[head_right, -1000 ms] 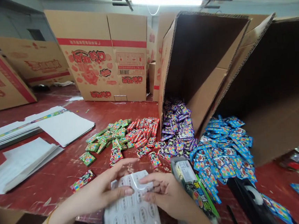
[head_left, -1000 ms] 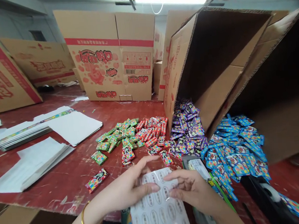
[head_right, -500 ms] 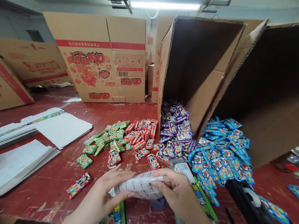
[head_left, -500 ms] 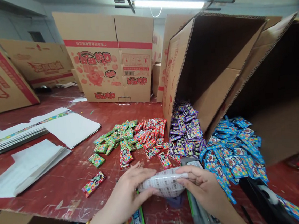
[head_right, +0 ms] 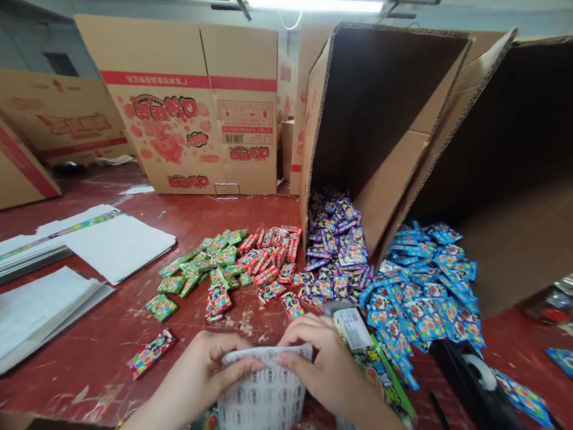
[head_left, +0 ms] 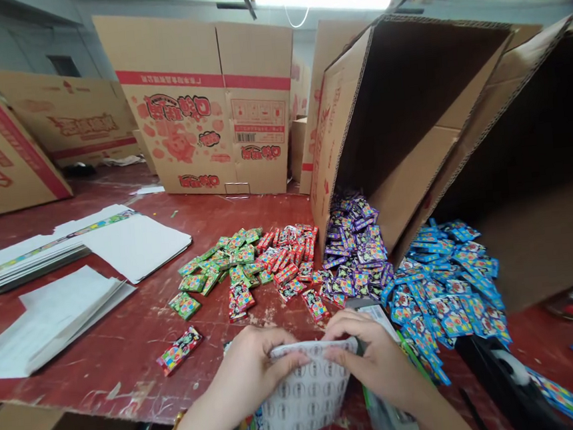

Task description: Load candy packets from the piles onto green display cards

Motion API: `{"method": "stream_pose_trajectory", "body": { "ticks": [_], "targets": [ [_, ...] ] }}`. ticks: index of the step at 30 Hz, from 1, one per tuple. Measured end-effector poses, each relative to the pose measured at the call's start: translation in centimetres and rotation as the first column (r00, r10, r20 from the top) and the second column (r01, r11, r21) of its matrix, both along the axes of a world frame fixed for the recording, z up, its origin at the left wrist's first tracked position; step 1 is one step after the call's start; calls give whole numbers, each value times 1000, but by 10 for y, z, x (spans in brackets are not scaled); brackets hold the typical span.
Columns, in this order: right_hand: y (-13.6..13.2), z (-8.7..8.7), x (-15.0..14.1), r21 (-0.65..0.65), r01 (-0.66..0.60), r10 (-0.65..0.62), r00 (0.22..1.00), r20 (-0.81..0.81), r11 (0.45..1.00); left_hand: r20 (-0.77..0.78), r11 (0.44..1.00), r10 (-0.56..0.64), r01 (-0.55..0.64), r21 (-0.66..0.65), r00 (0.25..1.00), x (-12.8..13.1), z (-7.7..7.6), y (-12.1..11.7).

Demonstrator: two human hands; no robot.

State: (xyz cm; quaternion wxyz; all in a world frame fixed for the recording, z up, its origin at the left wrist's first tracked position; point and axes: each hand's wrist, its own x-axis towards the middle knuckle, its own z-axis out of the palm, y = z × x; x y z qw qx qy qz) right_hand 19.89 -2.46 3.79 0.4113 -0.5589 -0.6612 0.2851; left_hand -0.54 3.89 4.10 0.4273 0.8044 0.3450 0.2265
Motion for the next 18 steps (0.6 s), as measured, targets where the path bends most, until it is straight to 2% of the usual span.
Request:
{"method": "stream_pose_trajectory", "body": {
  "ticks": [2,5,7,9,12,18],
  "targets": [
    [3,-2,0,-46,9,-11,999,-49,999,110,992,54,-41,-118,992,-1,0,1],
    [7,-9,0,-93,26,-39,989,-143,995,257,944,166,-77,-321,952,-2,-4,3],
    [8,-14,-1,-135,36,-64,976,-208,990,289,906,235,-101,-411,928,-3,-8,4],
    [8,-20,-2,-170,75,-119,957,-266,983,282,884,299,-154,-442,911,-3,-13,3],
    [8,-27,-7,-172,146,-190,942,-278,974,260,881,370,-248,-404,892,-3,-21,0],
    [7,-37,-12,-73,234,-240,966,-92,970,222,913,403,-375,-161,888,-3,-32,-3]
  ]
}}
